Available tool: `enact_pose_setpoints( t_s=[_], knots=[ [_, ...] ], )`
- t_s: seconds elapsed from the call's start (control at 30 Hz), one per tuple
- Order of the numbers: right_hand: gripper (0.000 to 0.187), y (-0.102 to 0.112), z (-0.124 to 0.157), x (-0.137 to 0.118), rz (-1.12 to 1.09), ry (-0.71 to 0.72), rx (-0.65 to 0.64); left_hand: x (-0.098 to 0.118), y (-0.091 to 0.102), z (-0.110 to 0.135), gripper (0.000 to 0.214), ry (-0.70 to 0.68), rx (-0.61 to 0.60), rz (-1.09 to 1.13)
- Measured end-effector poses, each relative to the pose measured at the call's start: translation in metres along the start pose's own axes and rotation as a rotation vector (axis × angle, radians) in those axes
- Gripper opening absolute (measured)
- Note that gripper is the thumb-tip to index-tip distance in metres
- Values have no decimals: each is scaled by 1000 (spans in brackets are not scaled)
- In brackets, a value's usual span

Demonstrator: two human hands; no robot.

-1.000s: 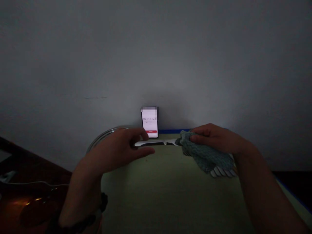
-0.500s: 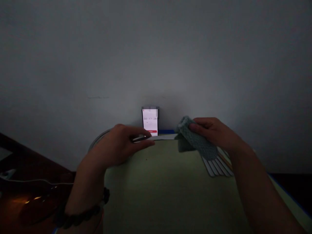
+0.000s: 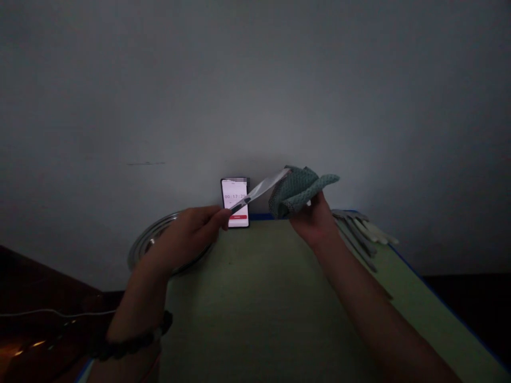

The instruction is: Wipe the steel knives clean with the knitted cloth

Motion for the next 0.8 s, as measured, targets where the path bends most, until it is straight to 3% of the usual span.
enact_pose_setpoints(
  t_s=[0.07, 0.23, 0.33, 0.47, 0.57, 0.63, 0.7, 0.8],
  knots=[
    [31, -4, 9, 9, -33, -31, 61, 7, -8, -4, 37, -3, 6, -2],
    [38, -23, 29, 30, -69, -83, -89, 24, -46, -17, 34, -73, -110, 71],
    [37, -20, 26, 28, -36, 4, 14, 32, -62, -21, 33, -80, -149, 129],
    [32, -14, 16, 12, -3, 111, 148, 38, -66, -17, 38, -21, -324, 274],
    [35, -11, 12, 2, 44, 198, 167, 40, -63, -9, 34, -18, -525, 381],
    [37, -9, 12, 0, 80, 253, 156, 41, -63, -6, 31, -47, -597, 407],
    [34, -6, 13, 4, 109, 305, 146, 40, -66, -6, 31, -85, -553, 388],
    [32, -2, 18, 21, 197, 344, 120, 35, -73, -13, 32, -147, -354, 339]
  ],
)
Point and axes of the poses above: each hand's wrist, its own z-axis away from the middle knuckle, its own y-axis out of the back of the hand, x = y × z, the point moved 2 cm from there along -z, towards the middle knuckle, and after that the axes turned 6 degrees about -z, right-handed, at the moved point
